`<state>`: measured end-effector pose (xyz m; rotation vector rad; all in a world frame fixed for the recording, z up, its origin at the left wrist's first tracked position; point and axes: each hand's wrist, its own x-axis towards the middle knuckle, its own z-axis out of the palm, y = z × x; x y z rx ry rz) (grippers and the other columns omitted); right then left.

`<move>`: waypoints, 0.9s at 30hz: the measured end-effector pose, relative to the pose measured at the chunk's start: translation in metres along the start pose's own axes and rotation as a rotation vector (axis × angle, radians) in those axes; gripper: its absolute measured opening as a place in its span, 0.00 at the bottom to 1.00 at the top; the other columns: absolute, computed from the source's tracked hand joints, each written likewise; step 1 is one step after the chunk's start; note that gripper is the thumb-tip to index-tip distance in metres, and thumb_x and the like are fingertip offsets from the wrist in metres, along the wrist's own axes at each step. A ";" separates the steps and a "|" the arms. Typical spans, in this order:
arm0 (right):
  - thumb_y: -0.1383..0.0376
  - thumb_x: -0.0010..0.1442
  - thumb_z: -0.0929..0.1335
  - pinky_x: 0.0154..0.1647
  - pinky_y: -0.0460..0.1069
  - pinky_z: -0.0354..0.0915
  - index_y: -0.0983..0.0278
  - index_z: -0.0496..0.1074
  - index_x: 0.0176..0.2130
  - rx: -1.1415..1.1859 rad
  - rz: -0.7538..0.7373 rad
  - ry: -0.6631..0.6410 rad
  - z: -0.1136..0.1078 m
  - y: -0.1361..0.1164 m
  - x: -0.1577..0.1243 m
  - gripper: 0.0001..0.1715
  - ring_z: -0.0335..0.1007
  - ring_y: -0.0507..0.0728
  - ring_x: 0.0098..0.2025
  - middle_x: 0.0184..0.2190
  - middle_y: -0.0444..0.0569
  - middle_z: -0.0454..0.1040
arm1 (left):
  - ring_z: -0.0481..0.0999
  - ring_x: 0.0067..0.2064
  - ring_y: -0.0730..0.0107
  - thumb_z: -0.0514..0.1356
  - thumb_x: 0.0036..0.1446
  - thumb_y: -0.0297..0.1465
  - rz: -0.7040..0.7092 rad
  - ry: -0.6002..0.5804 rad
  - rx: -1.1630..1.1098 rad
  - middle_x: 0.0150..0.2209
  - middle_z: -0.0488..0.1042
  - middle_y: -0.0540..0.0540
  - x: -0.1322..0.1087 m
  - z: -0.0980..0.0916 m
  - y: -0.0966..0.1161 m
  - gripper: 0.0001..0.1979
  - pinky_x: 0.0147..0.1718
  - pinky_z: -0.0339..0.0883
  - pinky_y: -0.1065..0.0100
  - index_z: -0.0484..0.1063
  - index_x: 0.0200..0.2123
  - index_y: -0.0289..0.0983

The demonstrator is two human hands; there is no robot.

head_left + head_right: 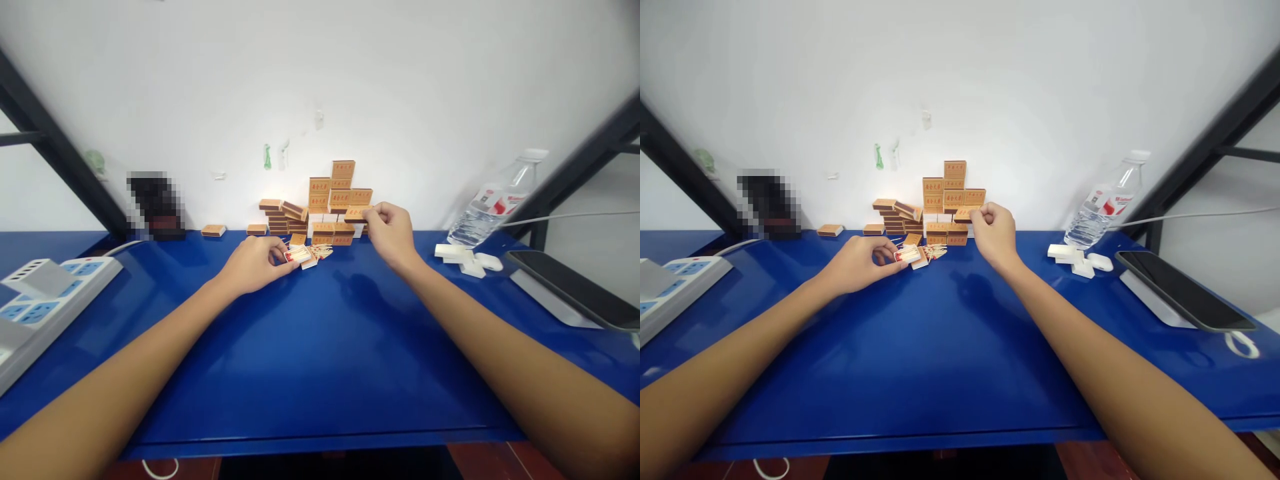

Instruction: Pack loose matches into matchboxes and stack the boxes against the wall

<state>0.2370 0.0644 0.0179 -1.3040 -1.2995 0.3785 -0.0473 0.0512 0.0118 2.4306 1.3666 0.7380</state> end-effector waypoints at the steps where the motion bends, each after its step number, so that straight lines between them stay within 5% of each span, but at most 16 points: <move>1: 0.68 0.63 0.67 0.26 0.50 0.51 0.59 0.62 0.22 0.006 -0.003 -0.005 0.000 -0.002 -0.001 0.18 0.54 0.52 0.21 0.17 0.39 0.61 | 0.81 0.34 0.64 0.68 0.57 0.46 0.002 -0.003 0.004 0.35 0.84 0.47 0.000 0.001 0.000 0.16 0.35 0.70 0.64 0.79 0.35 0.39; 10: 0.63 0.65 0.67 0.25 0.49 0.50 0.59 0.57 0.20 0.025 -0.048 -0.123 0.004 -0.005 -0.009 0.24 0.52 0.51 0.21 0.16 0.40 0.58 | 0.81 0.33 0.64 0.67 0.59 0.43 0.055 -0.022 0.026 0.33 0.83 0.47 -0.002 0.002 0.003 0.13 0.35 0.70 0.63 0.79 0.37 0.39; 18: 0.49 0.67 0.69 0.19 0.45 0.52 0.60 0.61 0.27 0.211 0.096 -0.669 0.014 0.002 -0.018 0.25 0.56 0.49 0.20 0.19 0.40 0.62 | 0.80 0.34 0.66 0.68 0.60 0.41 0.110 0.056 -0.011 0.35 0.83 0.47 -0.003 0.003 0.006 0.13 0.34 0.70 0.66 0.80 0.42 0.39; 27: 0.49 0.70 0.69 0.18 0.44 0.50 0.60 0.62 0.28 0.241 0.151 -0.701 0.015 0.004 -0.019 0.25 0.56 0.48 0.19 0.20 0.40 0.63 | 0.80 0.33 0.68 0.68 0.62 0.41 0.121 0.044 -0.073 0.35 0.83 0.47 -0.003 0.001 0.008 0.13 0.33 0.71 0.67 0.80 0.43 0.38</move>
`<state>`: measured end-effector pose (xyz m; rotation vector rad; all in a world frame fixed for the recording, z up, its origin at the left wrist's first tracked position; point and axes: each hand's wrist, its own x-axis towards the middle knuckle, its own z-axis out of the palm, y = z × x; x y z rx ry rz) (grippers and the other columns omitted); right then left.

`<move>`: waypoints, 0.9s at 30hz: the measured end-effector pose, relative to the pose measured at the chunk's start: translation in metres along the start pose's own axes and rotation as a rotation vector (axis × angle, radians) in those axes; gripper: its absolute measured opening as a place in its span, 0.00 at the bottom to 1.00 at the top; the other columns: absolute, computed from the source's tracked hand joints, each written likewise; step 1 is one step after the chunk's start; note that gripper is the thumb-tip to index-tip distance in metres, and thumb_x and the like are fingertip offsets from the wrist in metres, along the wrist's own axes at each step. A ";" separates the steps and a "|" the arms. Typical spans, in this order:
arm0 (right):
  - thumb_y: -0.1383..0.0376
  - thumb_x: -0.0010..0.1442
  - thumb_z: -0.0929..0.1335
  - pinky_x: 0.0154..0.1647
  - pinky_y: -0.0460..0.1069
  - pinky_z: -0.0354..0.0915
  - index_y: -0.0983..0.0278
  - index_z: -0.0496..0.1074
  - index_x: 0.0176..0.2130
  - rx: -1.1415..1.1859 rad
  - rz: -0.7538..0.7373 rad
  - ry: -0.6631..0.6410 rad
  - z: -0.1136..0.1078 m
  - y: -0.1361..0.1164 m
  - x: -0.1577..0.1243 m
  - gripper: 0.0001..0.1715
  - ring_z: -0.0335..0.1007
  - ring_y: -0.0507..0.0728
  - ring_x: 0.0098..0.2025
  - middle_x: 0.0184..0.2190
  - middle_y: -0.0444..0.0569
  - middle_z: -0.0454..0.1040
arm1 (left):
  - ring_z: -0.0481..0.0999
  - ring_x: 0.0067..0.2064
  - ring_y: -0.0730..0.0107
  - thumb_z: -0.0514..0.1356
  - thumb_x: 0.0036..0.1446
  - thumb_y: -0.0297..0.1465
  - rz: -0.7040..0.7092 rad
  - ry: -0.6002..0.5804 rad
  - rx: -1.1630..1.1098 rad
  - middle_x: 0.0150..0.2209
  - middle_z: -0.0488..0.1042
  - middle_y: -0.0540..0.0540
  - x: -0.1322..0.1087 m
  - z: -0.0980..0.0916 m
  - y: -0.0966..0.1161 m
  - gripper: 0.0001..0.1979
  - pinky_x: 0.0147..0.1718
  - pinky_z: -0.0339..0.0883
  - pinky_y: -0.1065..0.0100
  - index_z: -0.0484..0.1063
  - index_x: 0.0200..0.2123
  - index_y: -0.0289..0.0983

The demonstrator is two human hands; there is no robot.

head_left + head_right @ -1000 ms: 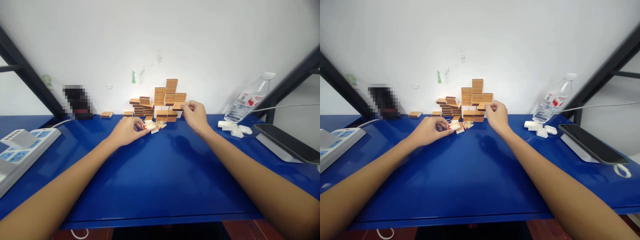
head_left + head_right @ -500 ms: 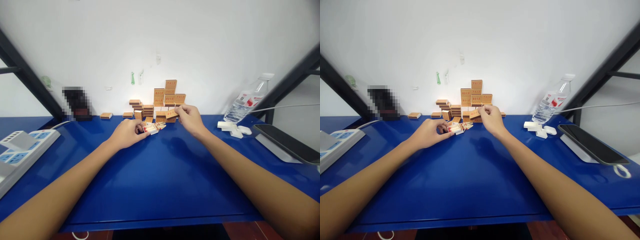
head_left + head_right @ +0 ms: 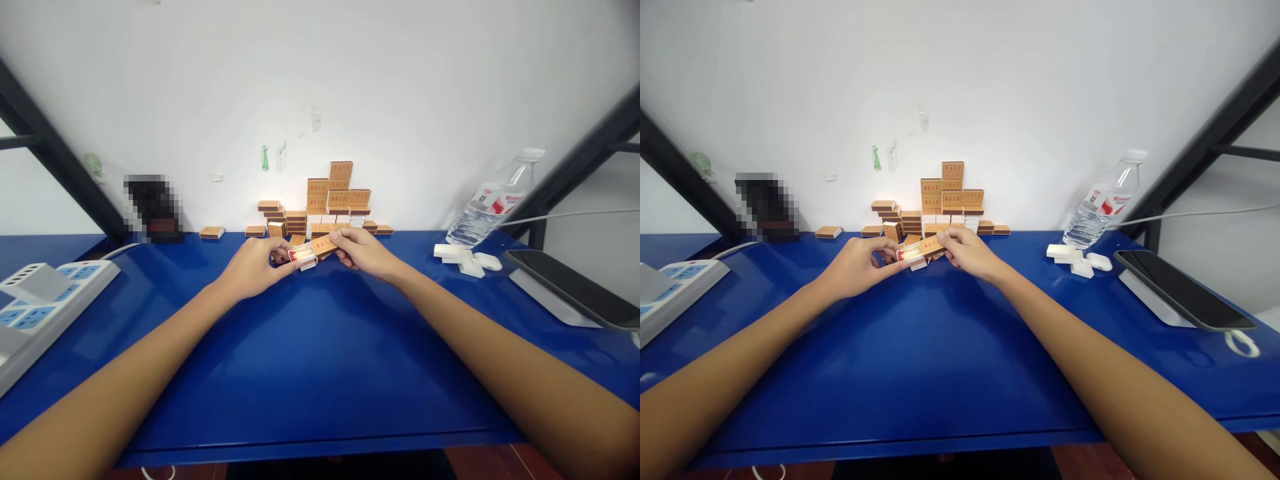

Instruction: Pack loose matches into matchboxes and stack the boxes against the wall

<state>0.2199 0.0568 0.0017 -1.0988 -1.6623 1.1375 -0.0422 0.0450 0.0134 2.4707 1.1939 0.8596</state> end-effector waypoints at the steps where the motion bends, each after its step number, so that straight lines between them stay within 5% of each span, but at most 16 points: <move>1: 0.50 0.70 0.69 0.18 0.44 0.50 0.61 0.62 0.28 0.009 0.008 0.000 0.000 0.000 0.000 0.25 0.56 0.48 0.19 0.21 0.40 0.63 | 0.80 0.33 0.68 0.67 0.62 0.41 0.003 -0.004 -0.010 0.36 0.83 0.47 0.000 0.000 0.000 0.13 0.33 0.72 0.67 0.80 0.43 0.38; 19: 0.51 0.70 0.68 0.17 0.44 0.54 0.61 0.64 0.28 -0.041 0.016 -0.017 0.004 -0.004 -0.004 0.24 0.60 0.47 0.19 0.21 0.41 0.68 | 0.82 0.36 0.65 0.69 0.62 0.43 0.022 0.053 -0.009 0.38 0.85 0.46 0.000 -0.001 0.001 0.15 0.35 0.73 0.67 0.79 0.44 0.39; 27: 0.54 0.69 0.70 0.14 0.44 0.58 0.58 0.60 0.47 0.038 -0.065 0.116 0.016 0.001 -0.004 0.17 0.67 0.50 0.17 0.28 0.41 0.77 | 0.84 0.39 0.64 0.71 0.60 0.40 0.007 0.075 -0.081 0.41 0.86 0.46 -0.001 0.001 0.005 0.16 0.39 0.76 0.65 0.78 0.47 0.39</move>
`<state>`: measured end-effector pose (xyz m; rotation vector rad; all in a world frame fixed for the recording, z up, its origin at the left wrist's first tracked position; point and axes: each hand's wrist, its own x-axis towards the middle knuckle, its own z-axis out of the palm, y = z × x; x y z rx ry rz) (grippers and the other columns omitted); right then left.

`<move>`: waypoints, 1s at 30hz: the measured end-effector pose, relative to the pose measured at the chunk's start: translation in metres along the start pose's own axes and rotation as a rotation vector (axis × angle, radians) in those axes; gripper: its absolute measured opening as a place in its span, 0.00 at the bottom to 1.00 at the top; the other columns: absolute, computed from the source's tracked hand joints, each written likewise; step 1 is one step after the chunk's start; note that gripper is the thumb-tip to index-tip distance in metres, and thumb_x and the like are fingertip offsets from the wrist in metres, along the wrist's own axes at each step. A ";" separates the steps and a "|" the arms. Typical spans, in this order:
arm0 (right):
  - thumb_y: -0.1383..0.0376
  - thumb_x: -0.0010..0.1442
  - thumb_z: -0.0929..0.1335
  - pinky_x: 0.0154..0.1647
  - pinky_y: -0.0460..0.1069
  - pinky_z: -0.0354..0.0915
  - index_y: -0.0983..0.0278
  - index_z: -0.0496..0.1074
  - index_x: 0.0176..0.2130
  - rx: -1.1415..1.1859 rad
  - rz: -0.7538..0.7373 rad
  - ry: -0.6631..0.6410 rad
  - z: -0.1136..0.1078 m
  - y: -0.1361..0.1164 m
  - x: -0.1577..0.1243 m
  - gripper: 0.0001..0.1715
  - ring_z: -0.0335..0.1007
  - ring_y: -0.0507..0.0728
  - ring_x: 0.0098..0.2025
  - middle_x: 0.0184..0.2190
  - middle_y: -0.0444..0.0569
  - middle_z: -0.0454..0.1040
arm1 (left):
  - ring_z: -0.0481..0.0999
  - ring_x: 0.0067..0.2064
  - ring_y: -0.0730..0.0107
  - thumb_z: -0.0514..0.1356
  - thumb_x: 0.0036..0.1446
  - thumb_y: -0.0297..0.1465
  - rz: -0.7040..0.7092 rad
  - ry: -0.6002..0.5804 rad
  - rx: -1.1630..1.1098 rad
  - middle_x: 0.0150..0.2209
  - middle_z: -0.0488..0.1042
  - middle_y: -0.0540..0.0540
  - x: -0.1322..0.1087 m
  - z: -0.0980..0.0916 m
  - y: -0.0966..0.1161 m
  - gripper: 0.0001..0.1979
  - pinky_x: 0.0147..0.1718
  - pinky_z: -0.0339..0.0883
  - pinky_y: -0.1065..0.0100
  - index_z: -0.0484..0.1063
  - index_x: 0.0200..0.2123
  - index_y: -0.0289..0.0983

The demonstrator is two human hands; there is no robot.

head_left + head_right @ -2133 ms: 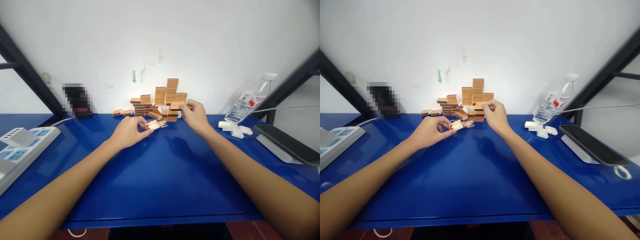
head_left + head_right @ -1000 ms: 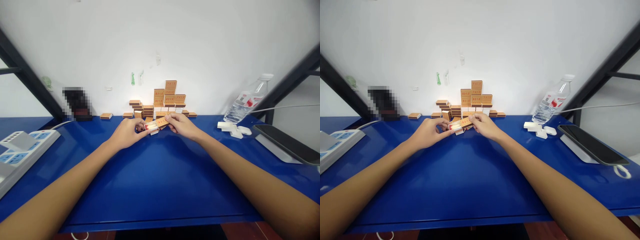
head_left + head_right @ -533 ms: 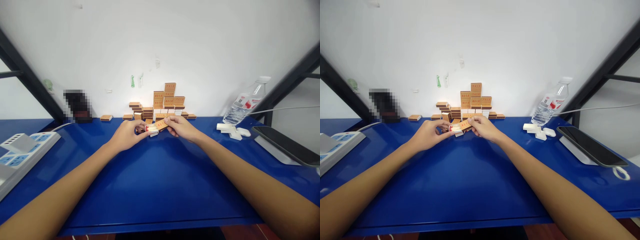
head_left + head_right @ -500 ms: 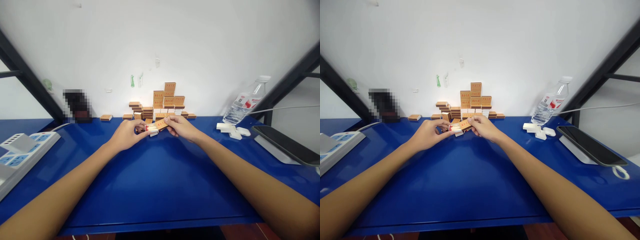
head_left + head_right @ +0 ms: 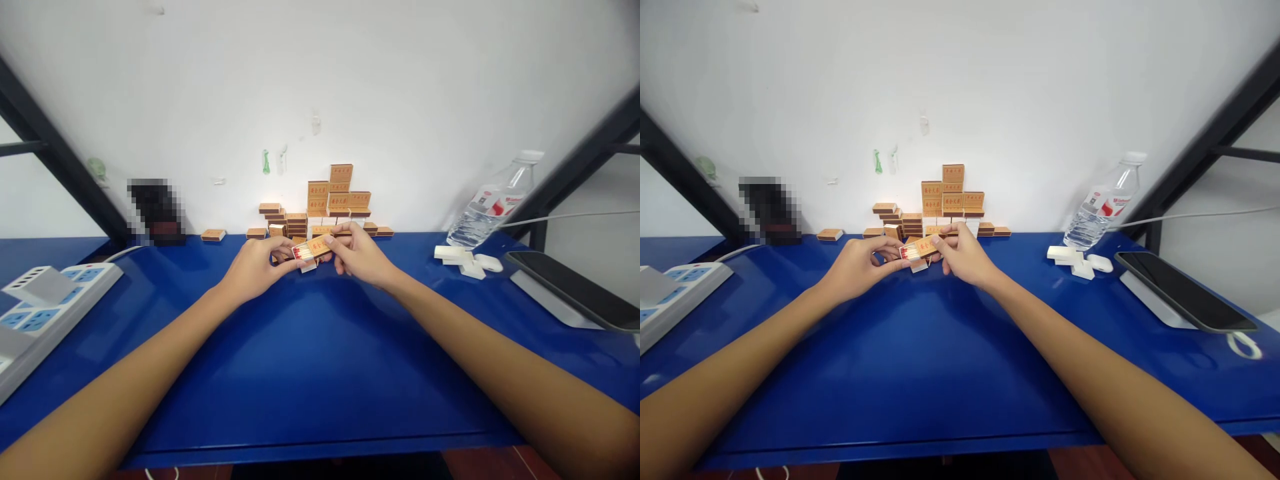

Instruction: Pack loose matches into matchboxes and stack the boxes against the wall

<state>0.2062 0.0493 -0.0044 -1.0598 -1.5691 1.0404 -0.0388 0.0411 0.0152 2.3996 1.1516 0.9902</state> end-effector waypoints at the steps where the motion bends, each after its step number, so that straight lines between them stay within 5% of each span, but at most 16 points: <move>1: 0.54 0.70 0.69 0.14 0.44 0.58 0.59 0.61 0.48 -0.009 -0.005 -0.013 0.002 0.000 -0.001 0.17 0.68 0.50 0.18 0.28 0.41 0.77 | 0.85 0.39 0.64 0.71 0.60 0.39 -0.005 0.010 -0.010 0.41 0.86 0.46 0.000 0.000 -0.001 0.16 0.39 0.76 0.65 0.78 0.48 0.39; 8: 0.50 0.74 0.63 0.16 0.45 0.66 0.60 0.65 0.53 -0.019 0.000 -0.226 0.027 -0.007 -0.018 0.19 0.72 0.51 0.22 0.31 0.44 0.74 | 0.84 0.36 0.65 0.73 0.59 0.39 0.022 0.034 -0.085 0.38 0.86 0.49 -0.001 0.006 -0.002 0.22 0.41 0.76 0.64 0.77 0.55 0.41; 13: 0.47 0.76 0.59 0.21 0.46 0.69 0.61 0.64 0.55 -0.092 -0.018 -0.307 0.035 -0.013 -0.030 0.23 0.74 0.54 0.29 0.31 0.44 0.71 | 0.82 0.34 0.67 0.75 0.55 0.40 0.043 -0.092 -0.155 0.36 0.86 0.53 -0.005 0.009 0.007 0.28 0.38 0.73 0.67 0.76 0.59 0.45; 30: 0.46 0.77 0.56 0.26 0.47 0.69 0.62 0.64 0.56 -0.138 -0.119 -0.384 0.037 -0.029 -0.039 0.26 0.72 0.54 0.35 0.35 0.46 0.69 | 0.77 0.30 0.72 0.78 0.46 0.38 0.007 -0.033 -0.315 0.36 0.80 0.53 -0.007 0.012 0.009 0.34 0.31 0.69 0.70 0.65 0.51 0.41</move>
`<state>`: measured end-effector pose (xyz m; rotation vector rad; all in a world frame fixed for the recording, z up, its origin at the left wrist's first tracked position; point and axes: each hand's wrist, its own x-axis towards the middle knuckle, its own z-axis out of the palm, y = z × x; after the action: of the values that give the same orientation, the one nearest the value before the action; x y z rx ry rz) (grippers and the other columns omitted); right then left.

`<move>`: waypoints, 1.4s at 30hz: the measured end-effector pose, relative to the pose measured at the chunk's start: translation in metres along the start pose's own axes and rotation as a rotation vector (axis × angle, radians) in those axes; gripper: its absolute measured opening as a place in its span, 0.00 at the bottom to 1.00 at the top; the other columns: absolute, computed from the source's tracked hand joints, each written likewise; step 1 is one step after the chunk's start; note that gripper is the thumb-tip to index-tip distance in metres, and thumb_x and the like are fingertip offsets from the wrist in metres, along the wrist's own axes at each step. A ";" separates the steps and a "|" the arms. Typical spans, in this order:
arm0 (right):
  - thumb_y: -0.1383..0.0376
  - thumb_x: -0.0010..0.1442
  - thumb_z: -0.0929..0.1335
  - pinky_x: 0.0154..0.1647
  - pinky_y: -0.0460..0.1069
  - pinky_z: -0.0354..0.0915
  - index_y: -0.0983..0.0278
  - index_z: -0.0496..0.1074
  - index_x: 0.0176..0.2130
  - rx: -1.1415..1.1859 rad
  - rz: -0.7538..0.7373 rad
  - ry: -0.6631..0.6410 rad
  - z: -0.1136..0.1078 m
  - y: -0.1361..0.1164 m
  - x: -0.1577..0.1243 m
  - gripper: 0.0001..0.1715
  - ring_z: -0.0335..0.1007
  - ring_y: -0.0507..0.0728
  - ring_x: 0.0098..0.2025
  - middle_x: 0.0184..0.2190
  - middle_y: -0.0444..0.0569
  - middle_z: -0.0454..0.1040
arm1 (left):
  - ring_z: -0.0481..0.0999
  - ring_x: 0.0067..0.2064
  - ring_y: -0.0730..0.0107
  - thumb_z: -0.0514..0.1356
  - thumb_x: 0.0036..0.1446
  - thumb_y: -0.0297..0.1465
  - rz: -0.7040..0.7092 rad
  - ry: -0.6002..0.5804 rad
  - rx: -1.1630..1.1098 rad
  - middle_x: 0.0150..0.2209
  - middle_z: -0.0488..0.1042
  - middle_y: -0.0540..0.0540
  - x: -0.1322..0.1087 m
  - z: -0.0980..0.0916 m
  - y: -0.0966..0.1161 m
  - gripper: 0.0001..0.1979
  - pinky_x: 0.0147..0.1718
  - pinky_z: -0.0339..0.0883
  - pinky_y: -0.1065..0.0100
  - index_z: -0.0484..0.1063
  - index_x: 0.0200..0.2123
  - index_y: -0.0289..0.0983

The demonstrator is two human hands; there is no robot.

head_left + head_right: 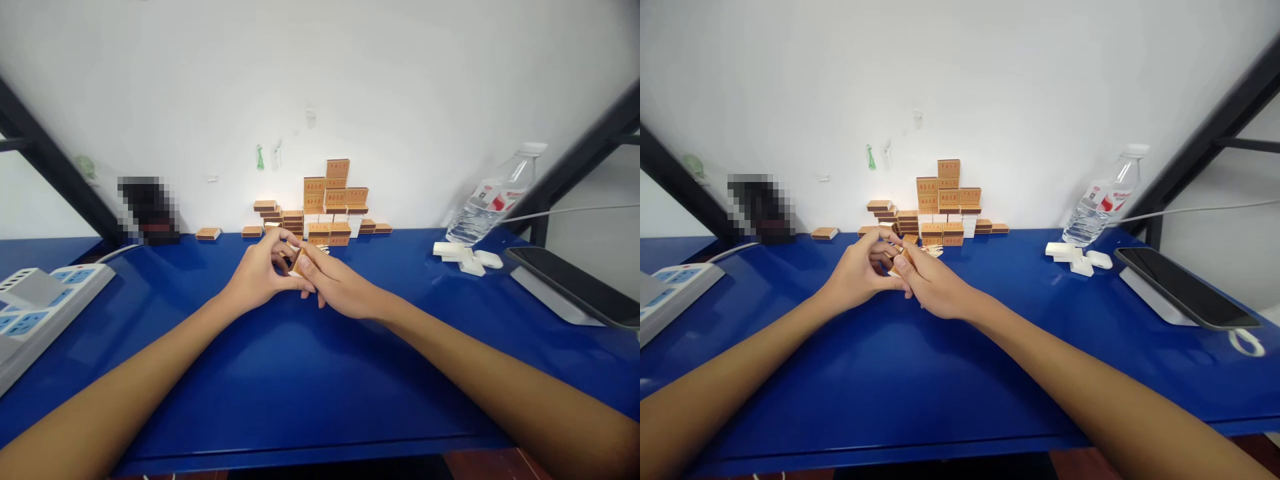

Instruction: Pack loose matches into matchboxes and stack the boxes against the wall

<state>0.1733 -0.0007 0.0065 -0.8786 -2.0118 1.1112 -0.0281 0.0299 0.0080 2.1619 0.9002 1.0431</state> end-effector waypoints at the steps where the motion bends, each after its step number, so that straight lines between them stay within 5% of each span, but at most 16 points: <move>1: 0.46 0.77 0.56 0.26 0.47 0.69 0.62 0.64 0.55 0.001 0.001 0.001 0.001 0.001 0.000 0.26 0.72 0.54 0.35 0.36 0.47 0.69 | 0.78 0.31 0.72 0.79 0.46 0.38 -0.002 0.000 -0.008 0.37 0.80 0.52 0.000 0.000 0.001 0.35 0.32 0.70 0.70 0.66 0.53 0.41; 7: 0.44 0.76 0.55 0.30 0.48 0.68 0.62 0.66 0.43 -0.065 0.000 0.123 0.002 0.006 0.001 0.28 0.70 0.53 0.34 0.35 0.47 0.71 | 0.81 0.38 0.66 0.77 0.49 0.36 -0.038 -0.068 -0.101 0.40 0.83 0.47 0.003 0.003 0.005 0.32 0.39 0.75 0.66 0.72 0.56 0.40; 12: 0.47 0.78 0.54 0.33 0.49 0.66 0.63 0.69 0.50 -0.191 0.020 0.230 -0.009 0.009 0.004 0.28 0.72 0.52 0.29 0.34 0.47 0.77 | 0.81 0.33 0.64 0.73 0.55 0.41 -0.224 -0.022 -0.302 0.32 0.81 0.46 0.006 0.003 0.002 0.26 0.28 0.77 0.66 0.73 0.52 0.35; 17: 0.54 0.78 0.57 0.42 0.51 0.65 0.64 0.71 0.56 -0.684 0.109 0.302 -0.024 0.015 0.008 0.23 0.80 0.61 0.43 0.42 0.53 0.83 | 0.82 0.31 0.62 0.72 0.55 0.45 -0.322 0.147 -0.320 0.31 0.82 0.43 0.009 -0.007 -0.003 0.26 0.25 0.77 0.67 0.73 0.49 0.34; 22: 0.54 0.79 0.56 0.42 0.51 0.65 0.62 0.74 0.52 -0.946 0.214 0.254 -0.029 0.017 0.010 0.24 0.81 0.62 0.46 0.46 0.54 0.84 | 0.81 0.30 0.63 0.73 0.52 0.45 -0.333 0.366 -0.191 0.33 0.83 0.42 0.026 -0.031 -0.005 0.28 0.23 0.75 0.67 0.74 0.49 0.34; 26: 0.54 0.79 0.55 0.43 0.51 0.66 0.63 0.74 0.51 -0.980 0.199 0.219 -0.026 0.017 0.011 0.24 0.81 0.62 0.47 0.47 0.54 0.84 | 0.82 0.30 0.62 0.71 0.56 0.42 -0.319 0.361 0.009 0.34 0.84 0.42 0.058 -0.042 -0.012 0.23 0.23 0.73 0.67 0.75 0.50 0.35; 33: 0.54 0.79 0.55 0.43 0.51 0.67 0.62 0.76 0.48 -0.971 0.176 0.183 -0.024 0.013 0.010 0.26 0.81 0.60 0.46 0.47 0.53 0.83 | 0.82 0.28 0.62 0.68 0.60 0.39 -0.341 0.311 0.257 0.34 0.84 0.42 0.105 -0.034 -0.029 0.19 0.30 0.74 0.64 0.78 0.51 0.34; 42: 0.54 0.78 0.56 0.44 0.51 0.68 0.63 0.77 0.50 -0.965 0.135 0.187 -0.023 0.016 0.010 0.26 0.81 0.60 0.46 0.48 0.52 0.83 | 0.81 0.39 0.55 0.68 0.61 0.39 -0.270 0.396 0.618 0.33 0.83 0.44 0.105 -0.020 -0.039 0.11 0.40 0.68 0.61 0.82 0.44 0.40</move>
<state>0.1900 0.0235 0.0043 -1.5232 -2.3260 0.0256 -0.0081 0.1382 0.0370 2.2327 1.8457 1.1824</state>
